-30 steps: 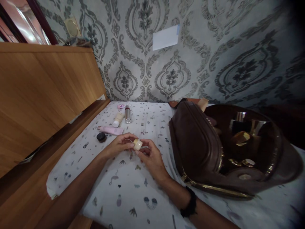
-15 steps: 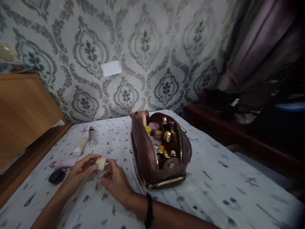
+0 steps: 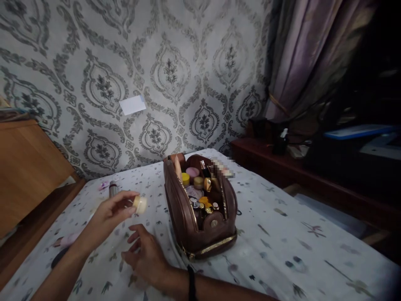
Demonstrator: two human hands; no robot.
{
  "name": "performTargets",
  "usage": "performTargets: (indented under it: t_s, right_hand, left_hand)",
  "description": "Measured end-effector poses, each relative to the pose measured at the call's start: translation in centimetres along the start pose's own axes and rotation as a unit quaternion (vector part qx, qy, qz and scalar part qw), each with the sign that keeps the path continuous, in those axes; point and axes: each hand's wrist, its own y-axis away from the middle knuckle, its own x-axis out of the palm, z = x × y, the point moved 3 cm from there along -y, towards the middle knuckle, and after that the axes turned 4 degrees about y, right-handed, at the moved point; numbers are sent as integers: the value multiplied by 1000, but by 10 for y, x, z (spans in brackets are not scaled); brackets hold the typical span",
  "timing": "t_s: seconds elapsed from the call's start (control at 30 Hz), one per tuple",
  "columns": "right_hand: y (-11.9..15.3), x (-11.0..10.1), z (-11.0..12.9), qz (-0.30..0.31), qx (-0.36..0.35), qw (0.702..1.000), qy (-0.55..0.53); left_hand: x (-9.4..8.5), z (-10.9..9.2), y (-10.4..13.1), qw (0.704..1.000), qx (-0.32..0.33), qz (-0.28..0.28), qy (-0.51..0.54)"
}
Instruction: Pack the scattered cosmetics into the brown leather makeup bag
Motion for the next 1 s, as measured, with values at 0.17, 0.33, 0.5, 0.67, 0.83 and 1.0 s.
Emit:
performTargets:
  t_s: [0.17, 0.33, 0.5, 0.67, 0.83, 1.0]
  right_hand:
    - [-3, 2, -4, -5, 8, 1000, 19]
    - [-2, 3, -3, -10, 13, 999, 32]
    - [-1, 0, 1, 1, 13, 999, 35]
    - [-1, -2, 3, 1, 10, 999, 40]
    - [0, -2, 4, 4, 3, 999, 46]
    - [0, -2, 4, 2, 2, 999, 48]
  left_hand:
    - [29, -56, -30, 993, 105, 54, 16]
    - [59, -93, -59, 977, 176, 117, -23]
    - [80, -104, -76, 964, 192, 168, -68]
    - [90, -104, -82, 961, 177, 185, -102]
    - [91, -106, -81, 961, 164, 197, -106]
    - [91, -108, -82, 958, 164, 206, -118]
